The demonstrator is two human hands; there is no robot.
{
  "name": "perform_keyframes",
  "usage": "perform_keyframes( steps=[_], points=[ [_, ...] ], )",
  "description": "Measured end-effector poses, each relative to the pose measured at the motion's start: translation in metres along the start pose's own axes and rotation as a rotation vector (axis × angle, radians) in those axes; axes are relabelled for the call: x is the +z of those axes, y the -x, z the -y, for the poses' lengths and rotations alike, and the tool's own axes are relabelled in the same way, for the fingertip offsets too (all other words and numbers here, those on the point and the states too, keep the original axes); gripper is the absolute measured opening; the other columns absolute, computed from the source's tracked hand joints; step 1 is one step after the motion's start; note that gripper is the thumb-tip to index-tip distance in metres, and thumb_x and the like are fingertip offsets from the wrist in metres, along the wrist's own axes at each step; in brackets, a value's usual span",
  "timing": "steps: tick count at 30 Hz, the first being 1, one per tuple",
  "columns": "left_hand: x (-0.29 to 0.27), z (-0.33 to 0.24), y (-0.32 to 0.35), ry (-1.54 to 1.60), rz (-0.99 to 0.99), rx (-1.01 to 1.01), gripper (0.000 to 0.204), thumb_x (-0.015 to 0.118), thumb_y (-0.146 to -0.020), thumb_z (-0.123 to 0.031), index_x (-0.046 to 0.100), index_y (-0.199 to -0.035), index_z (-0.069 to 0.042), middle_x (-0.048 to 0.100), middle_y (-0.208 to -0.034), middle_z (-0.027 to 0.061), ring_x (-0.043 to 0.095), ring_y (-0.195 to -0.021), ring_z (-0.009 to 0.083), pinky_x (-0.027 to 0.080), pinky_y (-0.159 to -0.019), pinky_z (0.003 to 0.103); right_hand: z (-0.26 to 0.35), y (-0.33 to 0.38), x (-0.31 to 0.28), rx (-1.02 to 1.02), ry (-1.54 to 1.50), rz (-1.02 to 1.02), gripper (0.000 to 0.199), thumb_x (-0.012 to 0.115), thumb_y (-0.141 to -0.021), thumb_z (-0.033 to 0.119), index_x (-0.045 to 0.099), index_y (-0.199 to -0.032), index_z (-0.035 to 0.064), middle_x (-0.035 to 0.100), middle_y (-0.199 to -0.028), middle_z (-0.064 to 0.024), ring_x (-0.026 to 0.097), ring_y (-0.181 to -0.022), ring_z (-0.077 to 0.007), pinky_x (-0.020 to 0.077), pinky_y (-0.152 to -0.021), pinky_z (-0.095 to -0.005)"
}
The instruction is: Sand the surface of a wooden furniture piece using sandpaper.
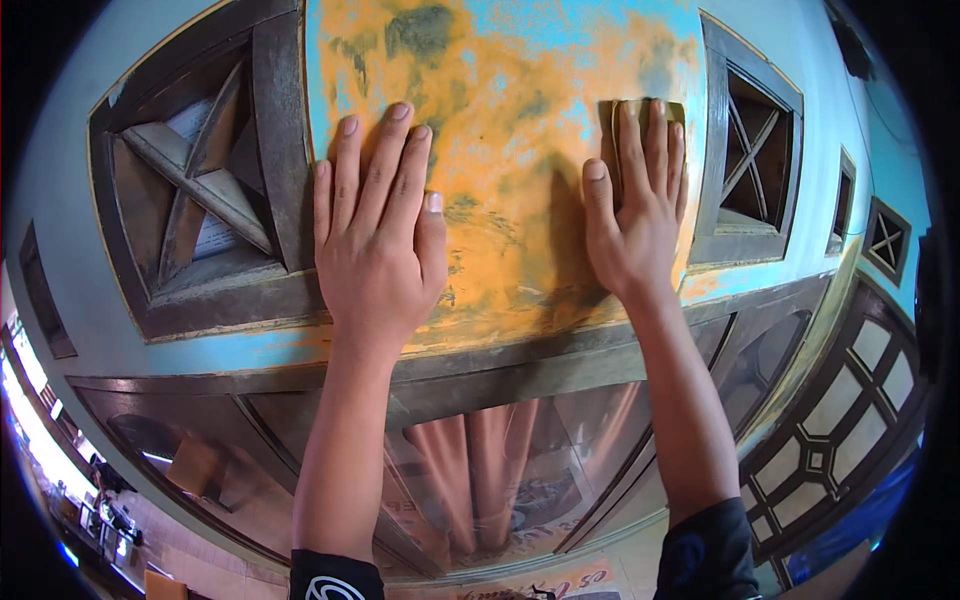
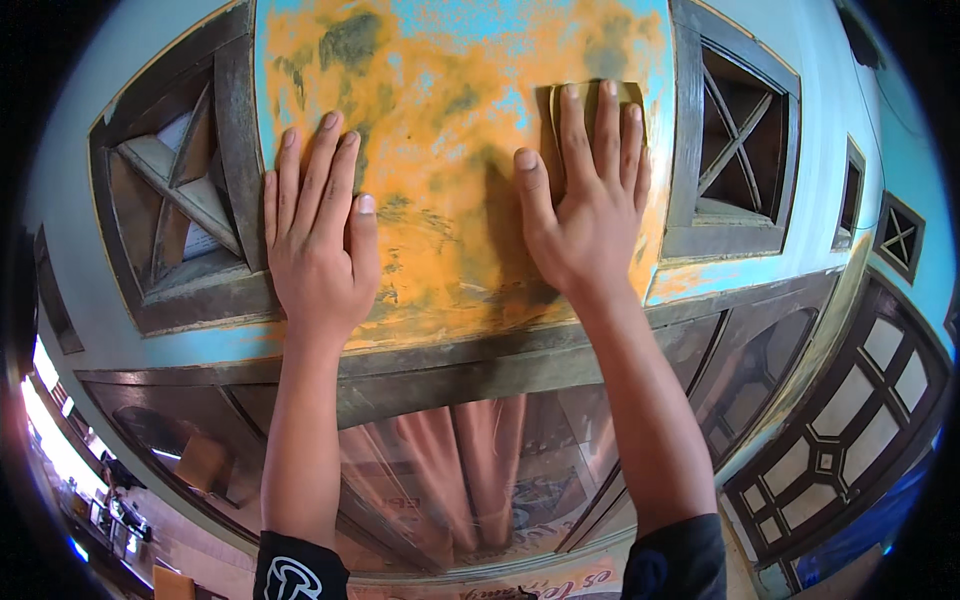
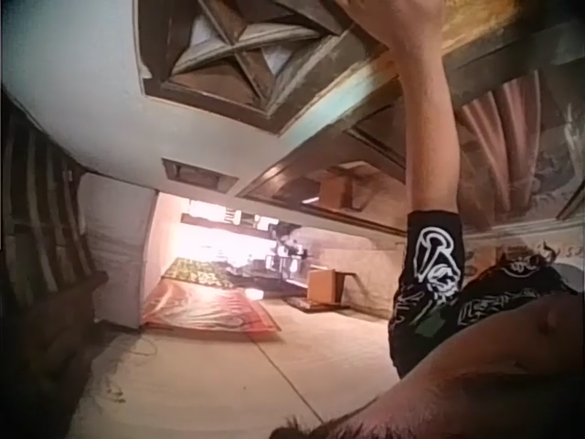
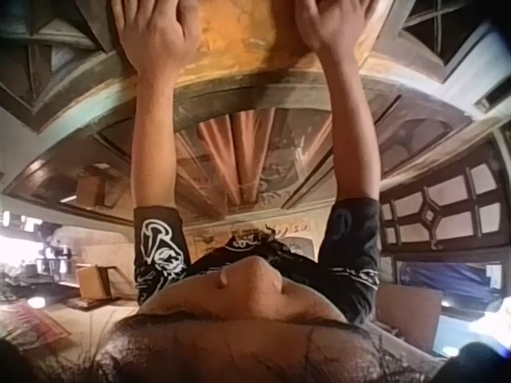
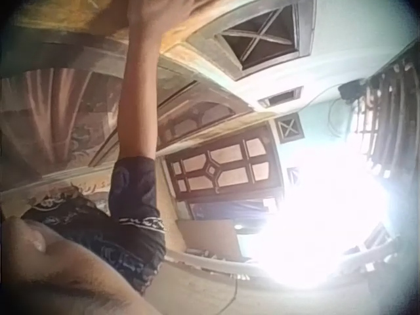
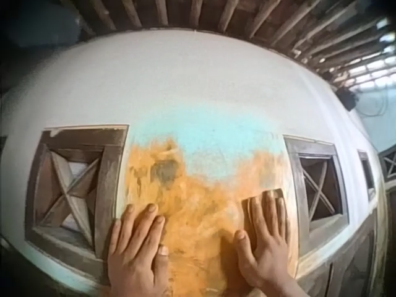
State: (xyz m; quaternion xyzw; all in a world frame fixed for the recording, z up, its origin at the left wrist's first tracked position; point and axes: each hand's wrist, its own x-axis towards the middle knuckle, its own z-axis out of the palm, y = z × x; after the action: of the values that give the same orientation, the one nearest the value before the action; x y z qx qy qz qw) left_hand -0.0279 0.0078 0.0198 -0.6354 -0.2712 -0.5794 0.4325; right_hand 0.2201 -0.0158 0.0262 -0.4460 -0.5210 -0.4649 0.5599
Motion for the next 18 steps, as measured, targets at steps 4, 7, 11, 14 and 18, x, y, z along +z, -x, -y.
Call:
perform_keyframes(
  steps=[4,7,11,14,18],
  points=[
    [-0.004,0.006,0.001,-0.008,0.011,0.013,0.045,0.049,-0.105,-0.024,0.062,-0.147,-0.012,0.051,-0.162,0.0029,0.038,-0.155,0.0347,0.028,-0.125,0.052,0.052,0.044,-0.011,-0.243,-0.051,0.293,0.071,0.051,-0.102,0.059,0.046,-0.161,0.0198,0.031,-0.172,-0.0177,0.025,-0.159,-0.0428,0.0165,-0.127,-0.0594],
    [-0.004,0.004,0.003,-0.040,0.041,0.026,0.045,0.048,-0.106,-0.025,0.063,-0.146,-0.011,0.051,-0.162,0.0048,0.037,-0.155,0.0357,0.028,-0.125,0.052,0.023,0.029,-0.011,-0.245,-0.072,0.207,0.067,0.054,-0.102,0.054,0.050,-0.159,0.0181,0.036,-0.170,-0.0160,0.027,-0.158,-0.0420,0.0204,-0.127,-0.0558],
    [0.001,-0.003,-0.002,-0.052,0.044,0.028,0.045,0.050,-0.106,-0.028,0.063,-0.146,-0.013,0.049,-0.163,0.0051,0.036,-0.156,0.0374,0.024,-0.127,0.054,-0.027,0.014,-0.011,0.044,0.045,0.003,0.068,0.057,-0.103,0.044,0.044,-0.162,0.0134,0.031,-0.172,-0.0180,0.023,-0.159,-0.0418,0.0174,-0.127,-0.0559],
    [0.006,-0.024,-0.010,-0.112,0.033,0.022,0.046,0.052,-0.105,-0.034,0.063,-0.147,-0.018,0.047,-0.165,0.0049,0.033,-0.157,0.0396,0.020,-0.127,0.057,0.002,0.057,-0.015,0.041,-0.010,0.065,0.068,0.055,-0.105,0.046,0.042,-0.163,0.0136,0.028,-0.173,-0.0178,0.020,-0.161,-0.0410,0.0154,-0.127,-0.0555],
    [0.020,-0.048,-0.019,-0.093,0.055,0.038,0.050,0.054,-0.103,-0.041,0.062,-0.148,-0.021,0.044,-0.167,0.0038,0.031,-0.157,0.0397,0.016,-0.126,0.062,-0.027,0.017,-0.016,0.043,0.044,0.056,0.067,0.050,-0.107,0.050,0.041,-0.164,0.0171,0.028,-0.174,-0.0154,0.020,-0.161,-0.0393,0.0145,-0.128,-0.0530]
  ],
)
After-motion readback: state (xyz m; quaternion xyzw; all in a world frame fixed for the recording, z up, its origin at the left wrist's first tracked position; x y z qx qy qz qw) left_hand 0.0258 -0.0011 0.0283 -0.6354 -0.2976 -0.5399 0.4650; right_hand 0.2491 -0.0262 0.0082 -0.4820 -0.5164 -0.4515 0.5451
